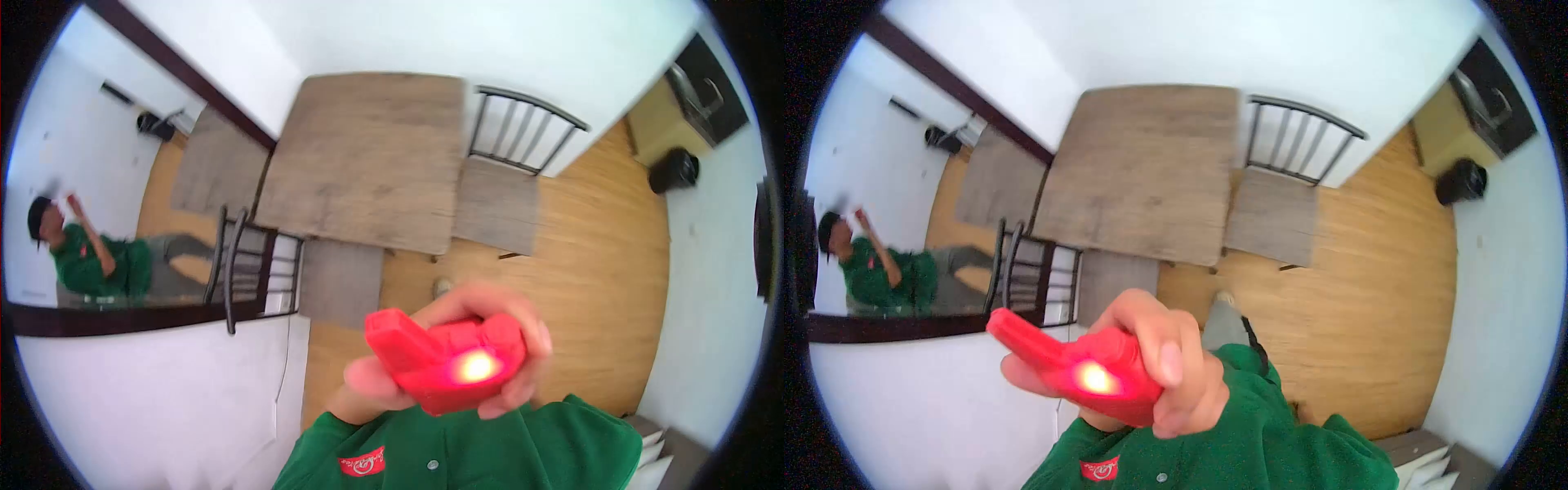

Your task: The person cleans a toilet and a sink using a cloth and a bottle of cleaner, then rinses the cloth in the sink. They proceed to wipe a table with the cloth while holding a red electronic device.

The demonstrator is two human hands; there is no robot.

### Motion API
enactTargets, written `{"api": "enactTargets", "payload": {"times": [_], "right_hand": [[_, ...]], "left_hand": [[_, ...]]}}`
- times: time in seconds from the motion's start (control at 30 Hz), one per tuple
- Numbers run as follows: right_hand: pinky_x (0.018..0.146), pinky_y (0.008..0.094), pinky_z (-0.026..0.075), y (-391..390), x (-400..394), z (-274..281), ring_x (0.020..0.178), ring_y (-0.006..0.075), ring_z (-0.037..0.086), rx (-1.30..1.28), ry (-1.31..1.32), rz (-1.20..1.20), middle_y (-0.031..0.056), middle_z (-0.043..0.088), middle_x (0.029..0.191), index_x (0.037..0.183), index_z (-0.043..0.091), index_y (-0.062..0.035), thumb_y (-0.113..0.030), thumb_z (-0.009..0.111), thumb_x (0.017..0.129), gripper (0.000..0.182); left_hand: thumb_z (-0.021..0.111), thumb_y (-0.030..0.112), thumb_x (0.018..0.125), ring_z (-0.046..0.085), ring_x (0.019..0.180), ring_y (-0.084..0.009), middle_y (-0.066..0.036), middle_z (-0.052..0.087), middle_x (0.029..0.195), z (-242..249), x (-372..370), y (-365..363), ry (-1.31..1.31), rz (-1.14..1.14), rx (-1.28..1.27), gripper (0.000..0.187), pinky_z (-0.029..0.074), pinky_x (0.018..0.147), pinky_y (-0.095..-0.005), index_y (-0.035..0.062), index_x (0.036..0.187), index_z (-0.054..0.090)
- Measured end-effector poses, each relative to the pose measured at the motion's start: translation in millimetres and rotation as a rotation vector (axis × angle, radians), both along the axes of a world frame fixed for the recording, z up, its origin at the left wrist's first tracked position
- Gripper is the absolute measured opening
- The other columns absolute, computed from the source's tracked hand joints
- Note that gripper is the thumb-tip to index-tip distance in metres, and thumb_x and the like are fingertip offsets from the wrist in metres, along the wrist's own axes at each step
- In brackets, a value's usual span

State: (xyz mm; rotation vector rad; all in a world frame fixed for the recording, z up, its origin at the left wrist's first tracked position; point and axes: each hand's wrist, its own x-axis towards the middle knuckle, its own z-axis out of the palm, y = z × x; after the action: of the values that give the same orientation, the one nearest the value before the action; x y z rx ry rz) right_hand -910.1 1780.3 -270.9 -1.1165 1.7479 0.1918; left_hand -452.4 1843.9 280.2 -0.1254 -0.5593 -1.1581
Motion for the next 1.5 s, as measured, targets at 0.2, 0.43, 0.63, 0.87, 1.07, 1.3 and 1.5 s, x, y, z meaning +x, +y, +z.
{"api": "enactTargets", "payload": {"times": [0.2,0.43,0.63,0.87,1.07,1.3,1.5], "right_hand": [[0.087,0.0436,0.051,33.6,-164.0,43.3,0.103,0.0361,0.065,0.030,0.059,-0.300,0.0228,0.068,0.111,0.117,0.065,0.0003,-0.035,0.059,0.092,0.044],[0.082,0.0411,0.053,-80.5,-283.5,116.7,0.095,0.0310,0.069,-0.104,0.178,-0.438,0.0188,0.072,0.104,0.111,0.070,0.0002,-0.036,0.066,0.088,0.043],[0.078,0.0391,0.054,-221.4,-356.6,57.7,0.089,0.0281,0.069,-0.051,-0.062,-0.761,0.0171,0.072,0.098,0.110,0.069,0.0022,-0.035,0.067,0.088,0.043],[0.075,0.0383,0.054,-481.7,-366.4,35.6,0.086,0.0269,0.069,-0.053,-0.082,-0.623,0.0169,0.071,0.095,0.108,0.068,0.0052,-0.032,0.066,0.089,0.042],[0.075,0.0389,0.055,-694.7,-358.5,74.8,0.088,0.0277,0.069,-0.046,-0.167,-0.683,0.0183,0.070,0.096,0.108,0.065,0.0094,-0.028,0.063,0.092,0.041],[0.074,0.0404,0.056,-853.9,-370.0,97.7,0.088,0.0283,0.069,-0.201,-0.207,-1.218,0.0181,0.069,0.100,0.113,0.063,0.0085,-0.026,0.060,0.094,0.039],[0.077,0.0460,0.059,-1109.1,-363.3,70.1,0.089,0.0332,0.069,-0.374,-0.564,-1.357,0.0184,0.067,0.102,0.117,0.060,0.0053,-0.023,0.052,0.099,0.035]], "left_hand": [[0.060,0.083,0.069,0.053,0.084,-0.0158,-0.012,0.055,0.104,60.6,-123.5,-98.4,-0.087,-0.443,-0.114,0.108,0.041,0.075,-0.0293,-0.0072,0.126,0.049],[0.075,0.072,0.066,0.060,0.071,-0.0183,-0.020,0.060,0.093,63.4,-320.9,-310.2,0.195,-0.640,-0.313,0.108,0.048,0.058,-0.0254,-0.0146,0.123,0.045],[0.069,0.082,0.062,0.057,0.070,-0.0140,-0.016,0.058,0.097,77.2,-427.8,-490.3,0.155,-0.691,-0.507,0.112,0.045,0.056,-0.0248,-0.0124,0.119,0.051],[0.056,0.087,0.066,0.055,0.083,-0.0151,-0.013,0.056,0.102,86.0,-418.1,-667.0,-0.320,-0.754,0.017,0.112,0.042,0.071,-0.0278,-0.0079,0.125,0.051],[0.050,0.086,0.074,0.052,0.080,-0.0138,-0.012,0.055,0.102,70.4,-422.1,-876.6,-0.109,-0.625,-0.309,0.106,0.042,0.072,-0.0289,-0.0054,0.126,0.050],[0.058,0.080,0.075,0.056,0.069,-0.0168,-0.010,0.056,0.092,44.6,-422.1,-1167.0,-0.329,-0.733,-0.019,0.096,0.045,0.058,-0.0316,-0.0013,0.125,0.048],[0.048,0.065,0.094,0.054,0.059,-0.0117,0.000,0.056,0.074,-313.0,-393.0,-1432.3,-0.551,-0.384,0.955,0.055,0.044,0.051,-0.0264,0.0125,0.107,0.059]]}}
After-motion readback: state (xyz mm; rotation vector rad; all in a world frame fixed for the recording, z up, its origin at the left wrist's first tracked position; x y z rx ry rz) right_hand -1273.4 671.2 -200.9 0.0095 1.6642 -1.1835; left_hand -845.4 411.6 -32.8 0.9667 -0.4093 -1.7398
